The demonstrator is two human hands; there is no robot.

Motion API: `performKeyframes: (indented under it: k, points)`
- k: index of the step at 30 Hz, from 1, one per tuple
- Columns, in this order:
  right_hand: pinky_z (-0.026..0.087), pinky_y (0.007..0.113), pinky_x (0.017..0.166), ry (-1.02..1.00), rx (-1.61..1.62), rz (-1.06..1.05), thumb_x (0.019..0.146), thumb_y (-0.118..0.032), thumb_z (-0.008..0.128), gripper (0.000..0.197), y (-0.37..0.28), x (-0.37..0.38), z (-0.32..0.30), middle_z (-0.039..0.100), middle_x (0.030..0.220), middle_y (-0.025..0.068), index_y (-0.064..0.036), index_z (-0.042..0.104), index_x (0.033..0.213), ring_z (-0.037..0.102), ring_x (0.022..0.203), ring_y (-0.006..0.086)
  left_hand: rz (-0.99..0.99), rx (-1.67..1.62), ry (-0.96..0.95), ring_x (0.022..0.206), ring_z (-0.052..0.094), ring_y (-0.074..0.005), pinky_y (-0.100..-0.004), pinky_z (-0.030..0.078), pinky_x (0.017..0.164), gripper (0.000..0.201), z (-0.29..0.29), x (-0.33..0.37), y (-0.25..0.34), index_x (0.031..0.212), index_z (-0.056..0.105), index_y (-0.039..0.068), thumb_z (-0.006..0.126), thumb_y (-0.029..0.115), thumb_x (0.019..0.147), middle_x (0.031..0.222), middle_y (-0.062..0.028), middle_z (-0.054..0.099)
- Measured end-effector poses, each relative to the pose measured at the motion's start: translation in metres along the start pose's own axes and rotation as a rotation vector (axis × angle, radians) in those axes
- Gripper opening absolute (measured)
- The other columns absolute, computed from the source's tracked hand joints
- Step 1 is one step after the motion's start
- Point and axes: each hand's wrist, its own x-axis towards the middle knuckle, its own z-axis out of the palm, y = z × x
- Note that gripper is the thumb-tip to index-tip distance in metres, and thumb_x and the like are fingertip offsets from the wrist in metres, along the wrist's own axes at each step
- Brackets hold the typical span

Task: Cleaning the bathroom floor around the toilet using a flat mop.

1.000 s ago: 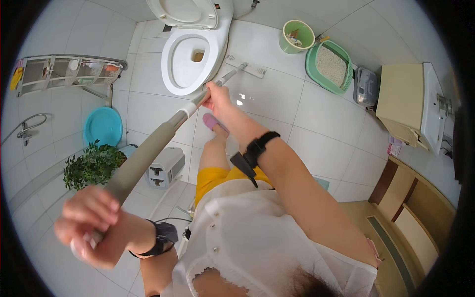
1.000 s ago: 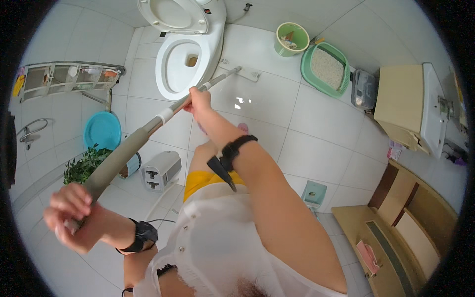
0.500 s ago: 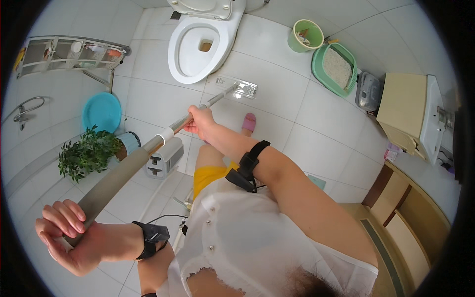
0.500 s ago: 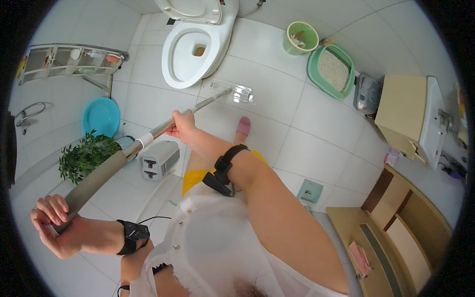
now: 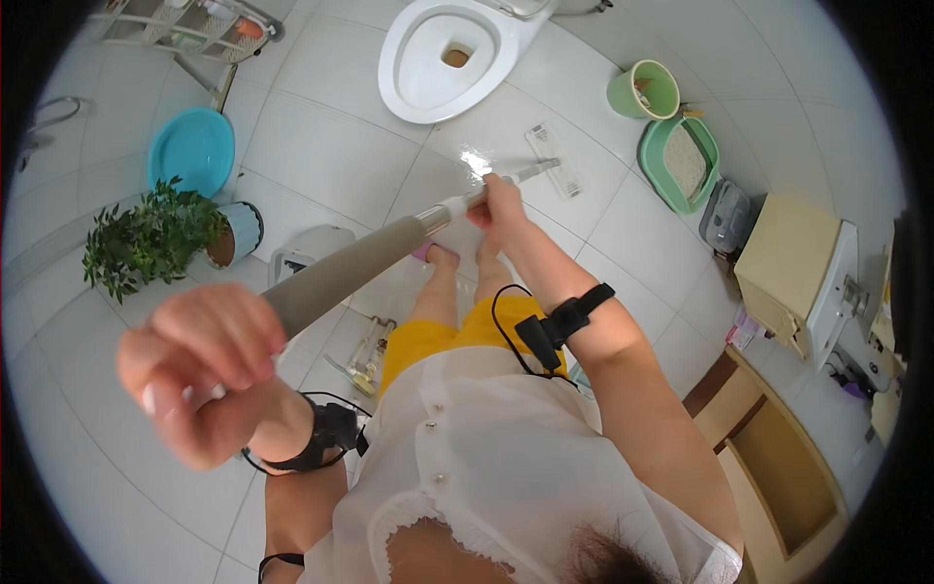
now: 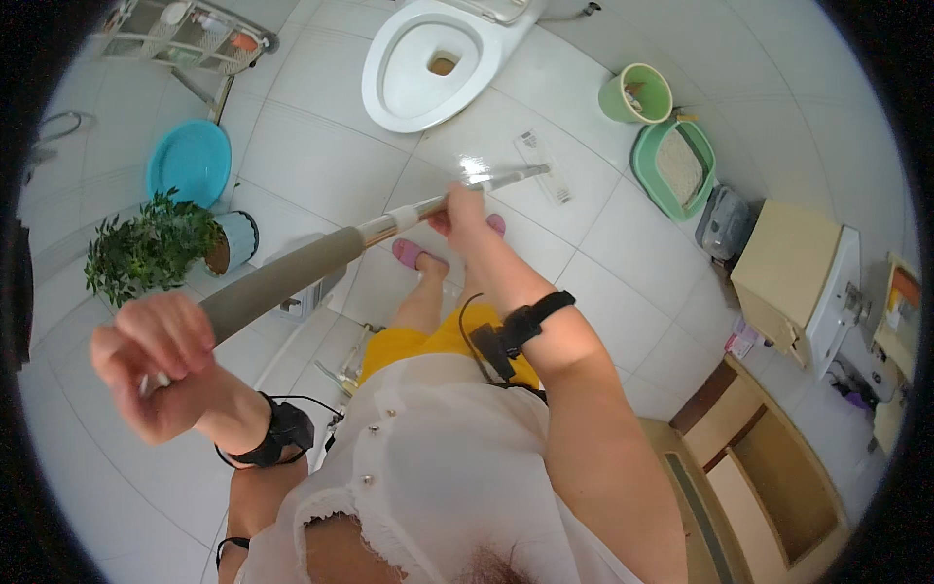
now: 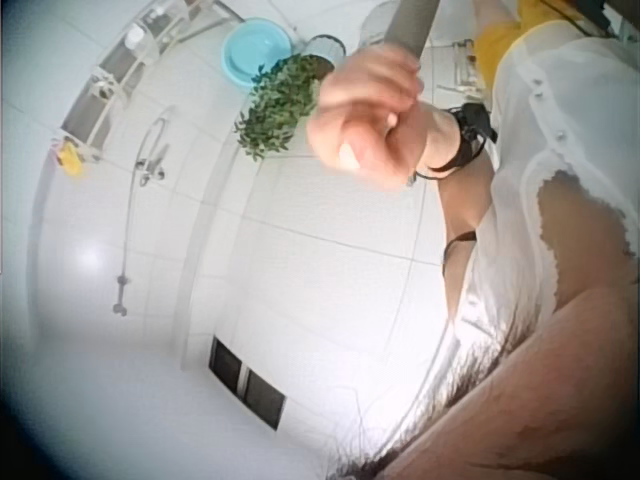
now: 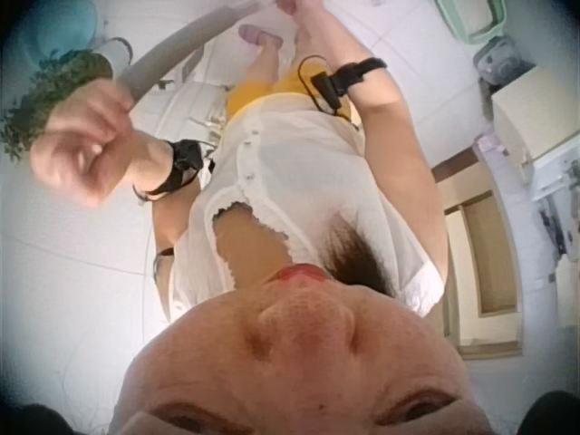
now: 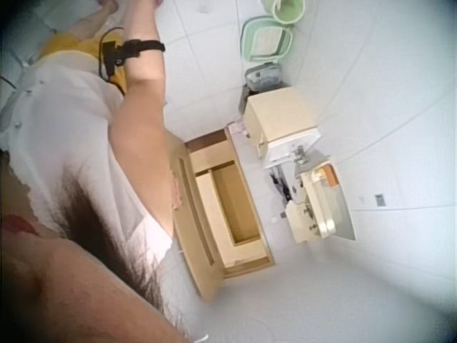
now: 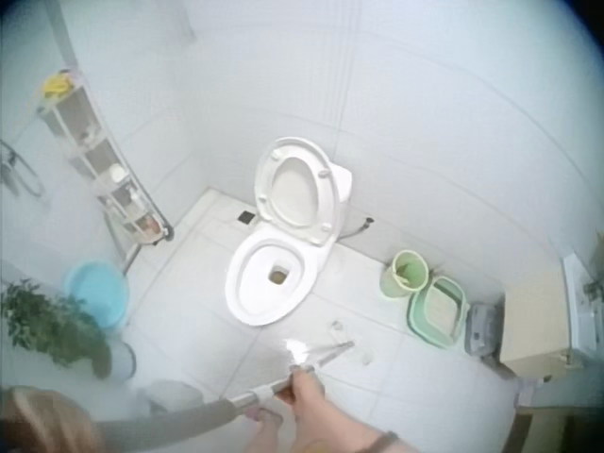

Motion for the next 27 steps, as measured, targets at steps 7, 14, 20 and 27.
performKeyframes:
  k: [7,14,20,27]
  points:
    - [0.049,0.033,0.050,-0.263,-0.066,0.116,0.076,-0.020,0.042,0.018,0.061,-0.017,0.109,0.049,0.070,0.0108,-0.0026,0.041,0.081,0.053,0.059,0.0216,0.125,0.184,0.172,0.035,0.036,-0.0093,-0.0225,0.032,0.035,0.028,-0.059,-0.010,0.081,0.057,0.033,0.008,0.036,0.021,0.082,0.047,-0.0044,0.038]
    - [0.050,0.031,0.041,-0.346,-0.162,0.177,0.076,-0.017,0.041,0.018,0.091,-0.027,0.180,0.049,0.064,0.0122,0.0008,0.038,0.077,0.053,0.046,0.0217,0.231,0.361,0.469,0.038,0.026,-0.0107,-0.0226,0.024,0.039,0.025,-0.084,-0.023,0.114,0.056,0.031,0.008,0.039,0.017,0.078,0.046,-0.0044,0.030]
    - [0.049,0.029,0.046,-0.299,-0.122,0.177,0.075,-0.018,0.048,0.018,0.063,-0.067,0.189,0.049,0.068,0.0108,-0.0009,0.042,0.078,0.052,0.051,0.0202,0.168,0.217,0.380,0.047,0.028,-0.0119,-0.0261,0.025,0.049,0.015,-0.148,0.002,0.151,0.058,0.031,0.007,0.040,0.010,0.070,0.052,-0.0048,0.029]
    - [0.049,0.028,0.046,-0.140,0.104,0.115,0.075,-0.018,0.048,0.017,0.008,-0.027,0.169,0.050,0.065,0.0107,-0.0014,0.043,0.075,0.051,0.051,0.0196,-0.029,0.076,0.235,0.051,0.028,-0.0117,-0.0270,0.026,0.054,0.016,-0.143,0.085,0.077,0.063,0.033,0.006,0.037,0.014,0.076,0.059,-0.0055,0.032]
